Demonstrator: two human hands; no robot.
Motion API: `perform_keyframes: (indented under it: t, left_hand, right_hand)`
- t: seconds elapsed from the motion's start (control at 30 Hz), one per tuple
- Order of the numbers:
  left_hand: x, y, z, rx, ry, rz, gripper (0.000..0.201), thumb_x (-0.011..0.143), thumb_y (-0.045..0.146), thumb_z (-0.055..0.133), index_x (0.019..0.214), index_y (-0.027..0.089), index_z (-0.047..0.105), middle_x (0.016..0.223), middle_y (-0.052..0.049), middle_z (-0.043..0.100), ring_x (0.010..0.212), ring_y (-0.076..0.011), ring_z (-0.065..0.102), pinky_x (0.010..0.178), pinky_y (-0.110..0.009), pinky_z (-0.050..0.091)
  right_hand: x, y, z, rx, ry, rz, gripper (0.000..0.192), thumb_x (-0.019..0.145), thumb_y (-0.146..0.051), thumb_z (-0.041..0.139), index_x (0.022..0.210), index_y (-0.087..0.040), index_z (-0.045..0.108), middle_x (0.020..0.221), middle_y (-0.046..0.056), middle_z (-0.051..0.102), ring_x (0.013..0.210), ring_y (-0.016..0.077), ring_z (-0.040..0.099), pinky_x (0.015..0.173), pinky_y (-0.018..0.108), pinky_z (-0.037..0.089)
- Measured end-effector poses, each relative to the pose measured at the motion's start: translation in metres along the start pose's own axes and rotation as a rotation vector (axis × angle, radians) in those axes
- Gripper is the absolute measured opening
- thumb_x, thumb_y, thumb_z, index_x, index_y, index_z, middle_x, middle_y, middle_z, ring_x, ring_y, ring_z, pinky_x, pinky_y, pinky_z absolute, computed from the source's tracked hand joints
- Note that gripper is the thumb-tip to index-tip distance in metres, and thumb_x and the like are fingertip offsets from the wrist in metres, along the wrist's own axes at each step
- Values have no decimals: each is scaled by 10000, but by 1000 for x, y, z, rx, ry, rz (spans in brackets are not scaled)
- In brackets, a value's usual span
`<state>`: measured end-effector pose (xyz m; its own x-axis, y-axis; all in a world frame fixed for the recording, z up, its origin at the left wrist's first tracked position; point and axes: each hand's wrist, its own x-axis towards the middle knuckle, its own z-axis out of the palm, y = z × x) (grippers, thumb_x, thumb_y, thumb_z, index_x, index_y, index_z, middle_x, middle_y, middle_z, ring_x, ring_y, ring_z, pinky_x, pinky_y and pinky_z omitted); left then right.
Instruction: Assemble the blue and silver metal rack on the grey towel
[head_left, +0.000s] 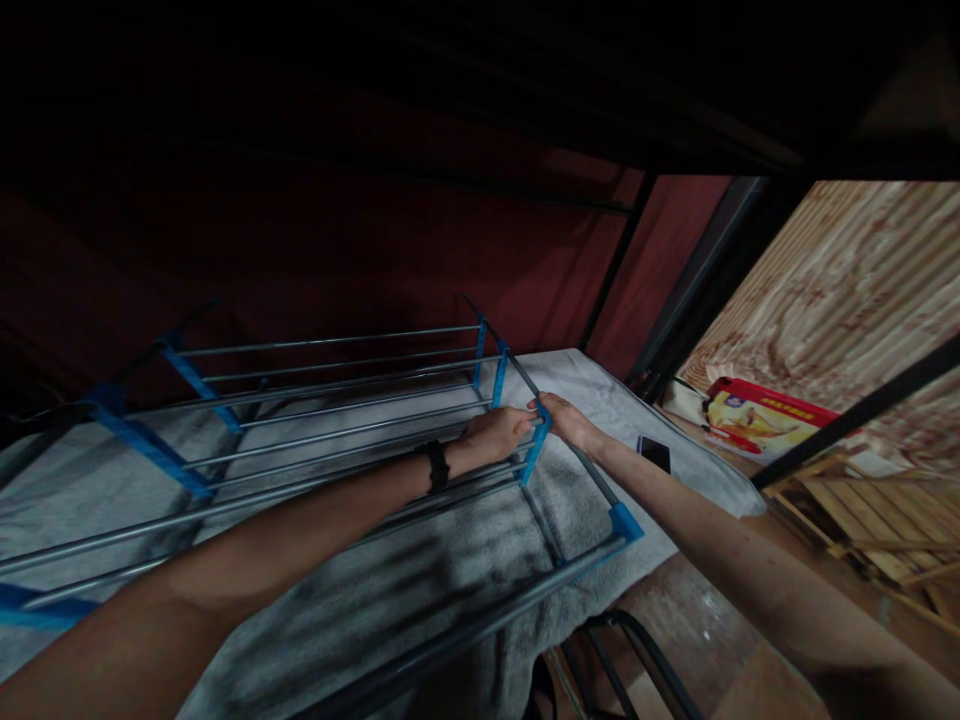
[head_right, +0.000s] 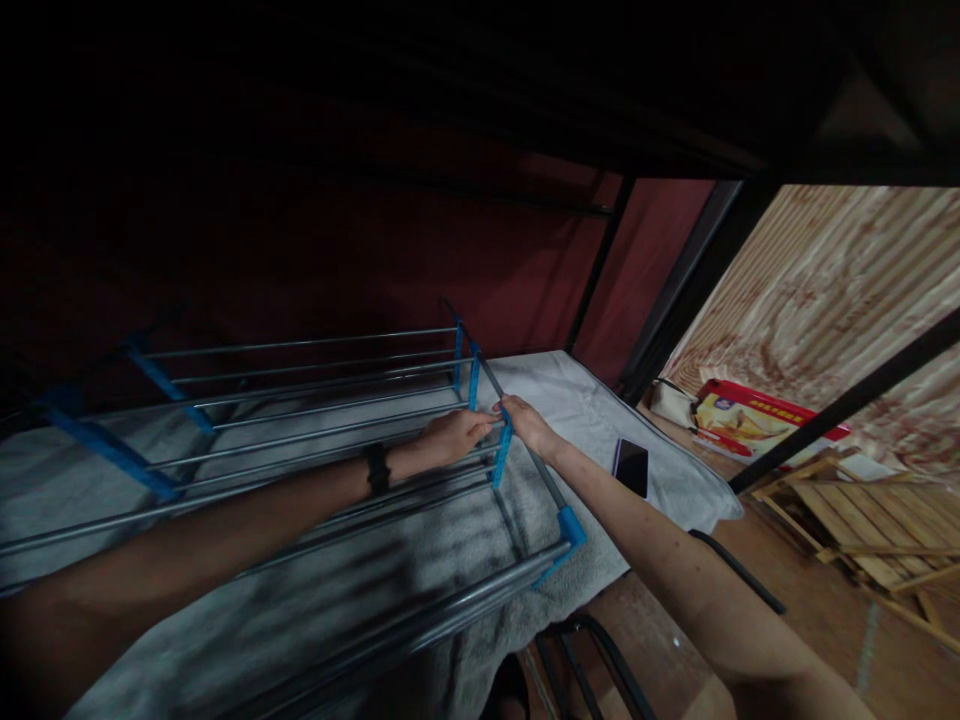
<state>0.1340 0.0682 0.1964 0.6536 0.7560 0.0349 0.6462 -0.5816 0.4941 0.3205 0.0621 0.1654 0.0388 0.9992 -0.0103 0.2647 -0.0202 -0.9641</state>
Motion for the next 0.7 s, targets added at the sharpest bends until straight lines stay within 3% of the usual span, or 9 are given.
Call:
perform_keyframes:
  t: [0.37,0.7]
  left_hand:
    - [3,2,-2,-22,-16,-24,395,974,362,360,1143,251,699,1121,-43,737,1000,-223,679,792,-295,493]
    - [0,8,-2,23,-20,-34,388,984,360,371,1216,274,669,1174,-42,721,1042,-228,669,828,-300,488]
  right_hand:
    - [2,1,1,-57,20,-22,368,908,-507,415,881,-199,616,852,27,625,780,161,571,743,274,478]
    - [2,-3,2,-141,44,-38,366,924,-491,391,877,-198,606,848,28,624,781,166,560,752,288,447]
